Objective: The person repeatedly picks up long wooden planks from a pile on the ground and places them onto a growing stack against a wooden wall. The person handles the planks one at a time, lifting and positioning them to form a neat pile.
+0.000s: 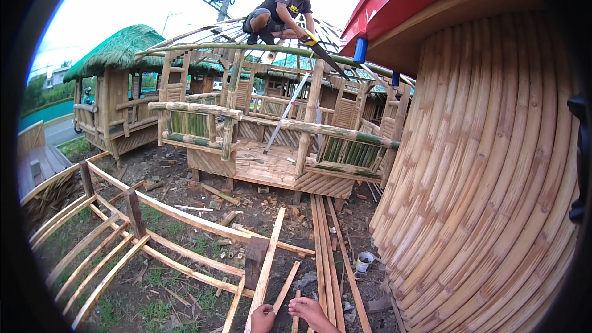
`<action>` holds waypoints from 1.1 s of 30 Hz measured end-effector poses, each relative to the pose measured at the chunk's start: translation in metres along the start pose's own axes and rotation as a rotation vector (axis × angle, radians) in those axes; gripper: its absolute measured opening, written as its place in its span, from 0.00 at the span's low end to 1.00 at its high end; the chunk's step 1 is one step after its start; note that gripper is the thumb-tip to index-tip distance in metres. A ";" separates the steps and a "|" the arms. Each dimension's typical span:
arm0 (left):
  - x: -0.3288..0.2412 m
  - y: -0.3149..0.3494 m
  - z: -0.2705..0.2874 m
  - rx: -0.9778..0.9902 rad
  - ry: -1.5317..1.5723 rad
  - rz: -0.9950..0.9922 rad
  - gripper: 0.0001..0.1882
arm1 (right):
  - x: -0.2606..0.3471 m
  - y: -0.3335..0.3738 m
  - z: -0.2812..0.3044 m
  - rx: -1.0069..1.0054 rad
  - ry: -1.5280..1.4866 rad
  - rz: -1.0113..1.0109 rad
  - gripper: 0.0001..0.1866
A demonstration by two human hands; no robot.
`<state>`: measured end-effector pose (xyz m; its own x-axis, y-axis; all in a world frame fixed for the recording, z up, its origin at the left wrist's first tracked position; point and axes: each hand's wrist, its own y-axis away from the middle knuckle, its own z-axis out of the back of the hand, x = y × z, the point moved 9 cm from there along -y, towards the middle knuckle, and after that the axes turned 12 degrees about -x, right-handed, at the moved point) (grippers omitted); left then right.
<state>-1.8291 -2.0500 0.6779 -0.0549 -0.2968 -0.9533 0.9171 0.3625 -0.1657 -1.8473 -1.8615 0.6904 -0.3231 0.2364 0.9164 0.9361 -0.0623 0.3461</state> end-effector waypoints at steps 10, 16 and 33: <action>0.020 0.010 0.010 -0.009 -0.006 0.074 0.16 | -0.018 -0.005 -0.003 0.028 -0.028 -0.008 0.10; 0.026 0.012 0.013 -0.008 -0.032 0.117 0.16 | -0.021 -0.005 -0.004 -0.010 0.018 -0.032 0.10; 0.110 0.037 0.002 0.007 -0.341 -0.095 0.40 | -0.052 -0.022 -0.016 0.018 0.039 -0.077 0.10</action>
<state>-1.8004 -2.0710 0.5669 -0.0064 -0.6072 -0.7945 0.9171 0.3132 -0.2467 -1.8533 -1.8879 0.6382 -0.3991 0.2021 0.8944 0.9104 -0.0282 0.4127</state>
